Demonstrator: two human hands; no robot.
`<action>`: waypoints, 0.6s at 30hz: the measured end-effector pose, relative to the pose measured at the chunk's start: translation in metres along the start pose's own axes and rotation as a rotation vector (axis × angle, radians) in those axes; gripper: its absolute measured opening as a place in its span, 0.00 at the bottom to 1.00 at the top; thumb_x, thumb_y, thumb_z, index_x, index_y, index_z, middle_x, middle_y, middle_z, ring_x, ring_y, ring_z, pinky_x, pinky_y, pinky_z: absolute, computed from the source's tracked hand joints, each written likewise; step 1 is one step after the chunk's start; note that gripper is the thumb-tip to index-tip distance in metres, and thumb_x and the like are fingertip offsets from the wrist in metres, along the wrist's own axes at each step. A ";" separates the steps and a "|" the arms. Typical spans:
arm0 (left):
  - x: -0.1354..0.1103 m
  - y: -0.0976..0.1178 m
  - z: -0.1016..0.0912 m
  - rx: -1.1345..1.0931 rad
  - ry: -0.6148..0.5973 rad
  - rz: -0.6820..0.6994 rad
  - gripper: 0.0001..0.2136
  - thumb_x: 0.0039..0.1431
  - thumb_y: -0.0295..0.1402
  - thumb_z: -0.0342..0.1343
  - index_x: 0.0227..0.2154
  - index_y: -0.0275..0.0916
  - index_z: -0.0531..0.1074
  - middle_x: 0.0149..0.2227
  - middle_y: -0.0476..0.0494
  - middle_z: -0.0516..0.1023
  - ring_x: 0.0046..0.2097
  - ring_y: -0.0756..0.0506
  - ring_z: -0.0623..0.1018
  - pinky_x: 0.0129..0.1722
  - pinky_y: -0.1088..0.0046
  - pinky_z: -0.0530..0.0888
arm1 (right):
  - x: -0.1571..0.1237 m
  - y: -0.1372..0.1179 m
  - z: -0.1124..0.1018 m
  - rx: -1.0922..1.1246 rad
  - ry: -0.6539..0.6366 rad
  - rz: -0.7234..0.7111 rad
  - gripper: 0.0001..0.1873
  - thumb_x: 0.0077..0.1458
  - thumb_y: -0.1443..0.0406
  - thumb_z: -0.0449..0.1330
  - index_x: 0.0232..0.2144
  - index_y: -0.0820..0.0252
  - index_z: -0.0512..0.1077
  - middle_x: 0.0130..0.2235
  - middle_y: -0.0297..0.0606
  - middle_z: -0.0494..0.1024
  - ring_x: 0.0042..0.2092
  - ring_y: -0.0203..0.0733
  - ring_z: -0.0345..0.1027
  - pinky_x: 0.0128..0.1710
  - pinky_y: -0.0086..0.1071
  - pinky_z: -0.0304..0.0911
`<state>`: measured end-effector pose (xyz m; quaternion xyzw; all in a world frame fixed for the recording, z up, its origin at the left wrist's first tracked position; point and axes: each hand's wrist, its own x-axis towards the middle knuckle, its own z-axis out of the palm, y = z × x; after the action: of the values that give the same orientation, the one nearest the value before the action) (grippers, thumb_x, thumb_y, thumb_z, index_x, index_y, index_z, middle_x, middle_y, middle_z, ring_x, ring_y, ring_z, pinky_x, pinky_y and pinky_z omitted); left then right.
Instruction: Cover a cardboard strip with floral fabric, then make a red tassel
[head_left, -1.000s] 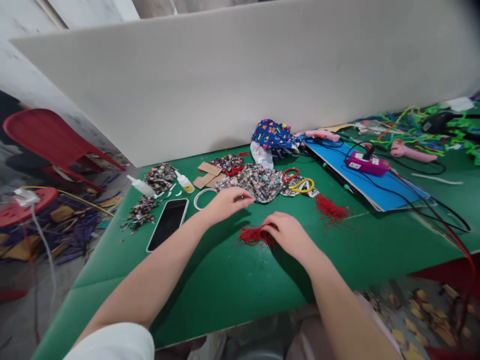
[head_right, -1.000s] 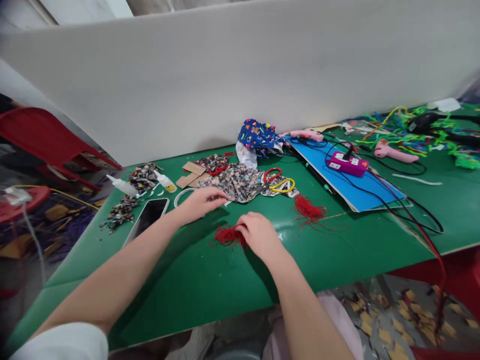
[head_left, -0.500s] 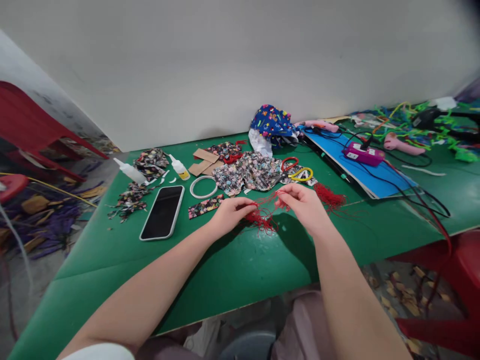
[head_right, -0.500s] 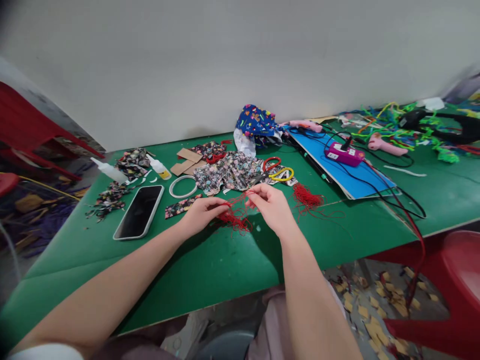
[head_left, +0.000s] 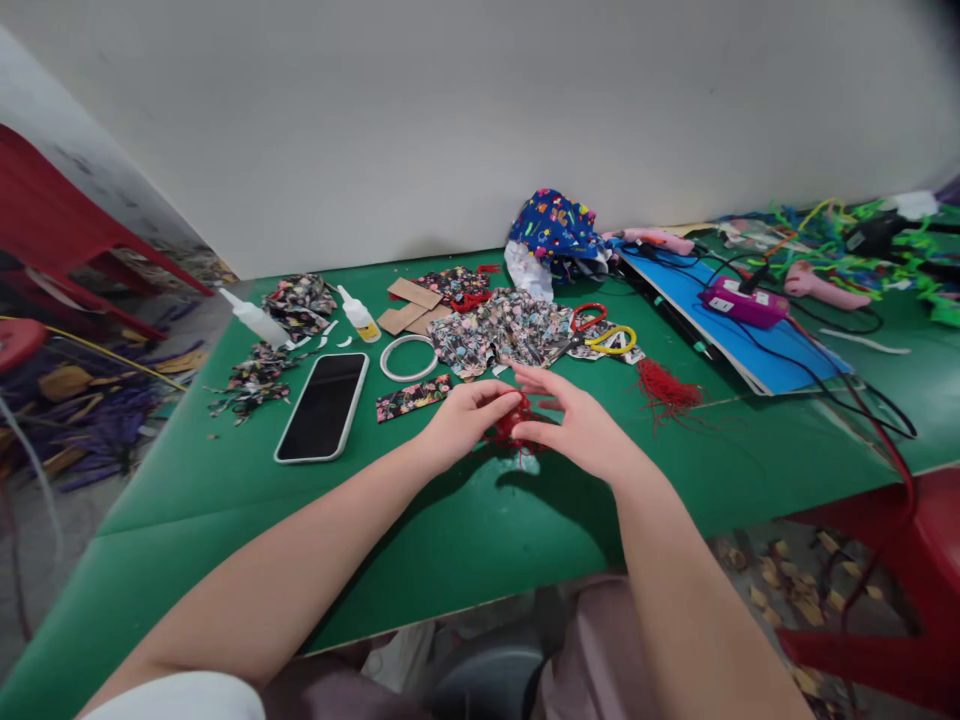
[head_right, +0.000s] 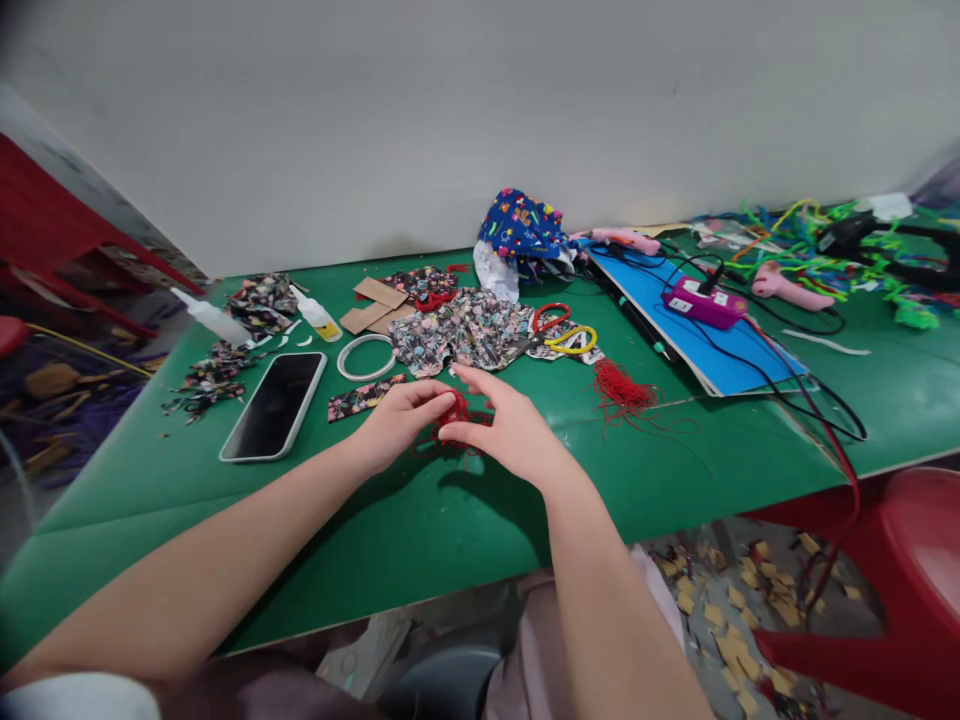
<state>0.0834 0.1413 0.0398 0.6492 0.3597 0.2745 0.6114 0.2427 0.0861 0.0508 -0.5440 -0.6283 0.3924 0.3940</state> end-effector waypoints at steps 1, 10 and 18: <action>0.000 0.000 0.000 0.023 0.005 0.011 0.12 0.51 0.41 0.54 0.26 0.36 0.71 0.24 0.51 0.73 0.26 0.53 0.70 0.27 0.78 0.66 | 0.000 0.000 0.003 0.022 -0.031 0.010 0.33 0.43 0.62 0.64 0.53 0.51 0.61 0.50 0.35 0.71 0.49 0.38 0.66 0.47 0.33 0.63; -0.001 -0.004 0.000 0.123 0.019 0.023 0.11 0.50 0.38 0.56 0.29 0.34 0.75 0.21 0.51 0.72 0.23 0.53 0.69 0.24 0.79 0.65 | 0.002 0.001 0.002 -0.112 -0.012 0.072 0.12 0.50 0.61 0.56 0.35 0.56 0.76 0.34 0.34 0.79 0.35 0.39 0.71 0.35 0.31 0.63; 0.001 -0.007 -0.001 0.007 0.055 -0.026 0.09 0.48 0.37 0.58 0.28 0.34 0.73 0.20 0.52 0.71 0.22 0.54 0.69 0.24 0.79 0.66 | 0.000 0.002 -0.014 -0.170 0.044 0.157 0.12 0.50 0.59 0.54 0.30 0.58 0.76 0.27 0.33 0.76 0.27 0.36 0.65 0.26 0.29 0.56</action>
<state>0.0825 0.1423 0.0325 0.6387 0.3856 0.2831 0.6027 0.2560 0.0871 0.0542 -0.6315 -0.6059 0.3552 0.3284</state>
